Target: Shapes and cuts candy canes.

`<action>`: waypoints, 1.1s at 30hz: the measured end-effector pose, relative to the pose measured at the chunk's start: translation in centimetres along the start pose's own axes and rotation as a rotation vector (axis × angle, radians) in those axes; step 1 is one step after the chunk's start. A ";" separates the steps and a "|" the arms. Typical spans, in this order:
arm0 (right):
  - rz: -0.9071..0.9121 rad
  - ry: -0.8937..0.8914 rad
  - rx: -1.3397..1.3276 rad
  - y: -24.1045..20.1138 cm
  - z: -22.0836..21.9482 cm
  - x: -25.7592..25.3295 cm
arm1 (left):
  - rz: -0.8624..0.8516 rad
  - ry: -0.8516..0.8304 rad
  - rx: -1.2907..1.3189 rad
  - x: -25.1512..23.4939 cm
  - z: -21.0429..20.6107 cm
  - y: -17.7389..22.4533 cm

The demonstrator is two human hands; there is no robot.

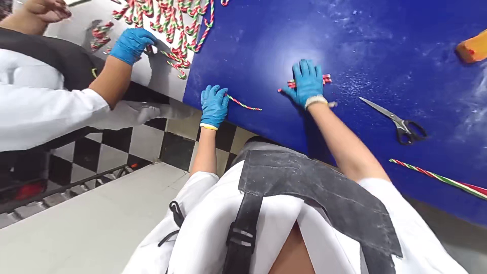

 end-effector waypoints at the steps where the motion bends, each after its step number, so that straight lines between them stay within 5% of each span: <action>1: 0.014 -0.017 0.010 -0.7 0.4 -2.9 | -0.024 -0.018 0.008 -0.1 -0.2 0.1; 5: 0.060 0.064 -0.081 -5.2 2.3 -6.4 | -0.199 -0.141 -0.016 -0.3 -2.3 2.8; 11: 0.146 0.123 -0.215 -7.6 -1.7 8.3 | -0.439 -0.047 0.026 0.7 -6.2 9.2; 14: -0.040 0.265 -0.414 -3.7 -1.0 16.9 | -0.574 -0.113 0.060 1.5 -7.9 16.0; 17: -0.292 0.437 -0.454 2.7 0.9 24.4 | -0.847 -0.257 0.085 5.4 -9.6 27.3; 21: -0.551 0.314 -0.456 10.7 3.5 33.4 | -1.206 -0.492 0.111 14.5 -12.6 42.1; 27: -0.845 0.772 -0.980 21.0 6.0 53.3 | -1.336 -0.797 0.085 25.9 -18.5 58.5; 33: -1.123 1.110 -0.918 26.5 8.2 72.2 | -1.474 -0.897 0.211 35.6 -21.4 70.5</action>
Point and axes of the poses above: each hand's wrist, its own x-axis away from the middle knuckle, its own z-axis out of the back of the hand, y = z × x, the point moved 10 cm from there along -x, towards the middle knuckle, and after that the axes turned 4 degrees about y, right-handed, at the moved point
